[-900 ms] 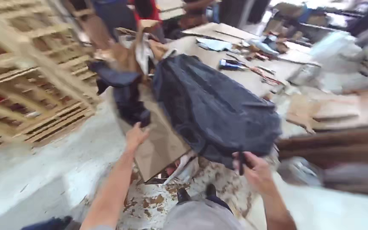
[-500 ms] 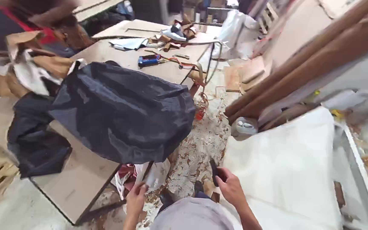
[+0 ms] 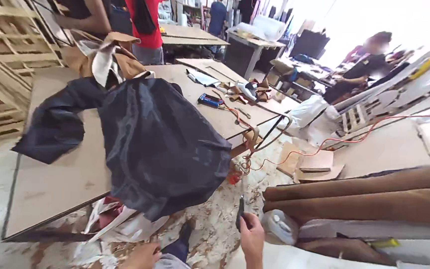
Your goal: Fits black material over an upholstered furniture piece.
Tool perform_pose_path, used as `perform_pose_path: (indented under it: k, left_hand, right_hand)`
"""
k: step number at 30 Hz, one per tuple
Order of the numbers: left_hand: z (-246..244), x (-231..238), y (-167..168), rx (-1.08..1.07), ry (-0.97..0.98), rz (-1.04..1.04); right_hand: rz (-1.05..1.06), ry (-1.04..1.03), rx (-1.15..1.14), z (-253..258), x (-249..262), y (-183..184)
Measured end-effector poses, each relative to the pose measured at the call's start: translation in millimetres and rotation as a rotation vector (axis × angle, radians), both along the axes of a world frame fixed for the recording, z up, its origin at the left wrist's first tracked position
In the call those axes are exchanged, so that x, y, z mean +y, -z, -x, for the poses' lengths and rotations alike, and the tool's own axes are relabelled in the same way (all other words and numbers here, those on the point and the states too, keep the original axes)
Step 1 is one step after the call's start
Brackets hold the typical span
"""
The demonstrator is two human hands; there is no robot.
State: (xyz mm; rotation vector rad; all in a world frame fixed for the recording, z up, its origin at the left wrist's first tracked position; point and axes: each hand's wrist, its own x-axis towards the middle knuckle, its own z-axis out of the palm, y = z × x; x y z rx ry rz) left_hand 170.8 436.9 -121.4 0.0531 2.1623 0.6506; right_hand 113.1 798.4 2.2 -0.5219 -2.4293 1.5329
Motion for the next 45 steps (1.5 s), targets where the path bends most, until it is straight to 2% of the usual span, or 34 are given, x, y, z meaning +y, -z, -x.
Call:
perform_pose_path:
  k: [2,5,9,11,12,15,18,19,21,22,24,26,28,29,32,36,40,45]
  left_hand:
    - [8.4,5.9,7.1,-0.011,-0.007,0.034]
    - [37.8,14.8,17.4,0.006,-0.234,-0.084]
    - [80.5,39.1,-3.5,-0.138,-0.414,-0.053]
    - [82.5,54.1,-9.4,-0.068,-0.507,-0.072]
    - [77.8,62.2,-11.3,0.065,-0.626,-0.14]
    - [70.2,98.6,-15.9,0.345,-1.26,-0.535]
    - [82.2,133.5,-42.0,0.404,-2.109,-0.957]
    - [83.2,141.1,-49.1,0.457,-2.265,-1.06]
    - [81.3,149.0,-60.3,0.618,-2.359,-1.218]
    - [79.7,150.4,-65.3,0.684,-2.349,-1.275]
    - [81.9,155.9,-71.1,0.73,-2.353,-1.26]
    - [87.0,164.6,-65.5,0.73,-2.33,-1.193]
    - [86.8,171.7,-59.8,0.709,-2.271,-1.183]
    - [83.8,173.3,-57.7,0.696,-2.23,-1.192]
    - [77.0,173.4,-52.8,0.642,-2.131,-1.144]
    - [68.7,170.6,-59.9,0.707,-1.981,-0.959]
    - [53.9,175.2,-60.2,0.826,-1.765,-0.843]
    - [55.4,176.0,-63.5,0.838,-1.734,-0.906]
  right_hand:
    - [-0.083,-0.04,-0.008,54.9,3.4,3.8]
    - [-0.219,-0.105,-0.013,147.6,13.8,8.1]
    - [-0.422,-0.16,-0.055,272.4,26.5,10.1]
    - [-0.514,-0.222,-0.08,337.4,31.7,15.5]
    - [-0.555,-0.258,-0.102,369.4,33.2,19.0]
    - [-0.672,-0.39,-0.158,462.8,31.2,26.3]
    - [-0.778,-0.594,-0.06,541.4,21.1,26.3]
    - [-0.765,-0.638,0.006,556.3,18.9,23.4]
    - [-0.579,-0.672,0.145,552.1,17.5,16.7]
    - [-0.408,-0.679,0.151,529.0,22.0,18.4]
    - [0.106,-0.689,-0.015,448.6,39.4,39.1]
    - [0.571,-0.689,-0.309,361.0,48.6,65.3]
    - [0.84,-0.755,-0.581,299.8,48.3,79.1]
    - [0.882,-0.784,-0.648,282.4,42.4,79.0]
    - [0.716,-0.781,-0.691,267.5,21.1,61.7]
    - [0.477,-0.753,-0.545,262.6,29.3,49.3]
    - [0.495,-0.696,-0.411,256.7,52.6,36.3]
    - [0.579,-0.641,-0.399,246.9,58.3,44.6]
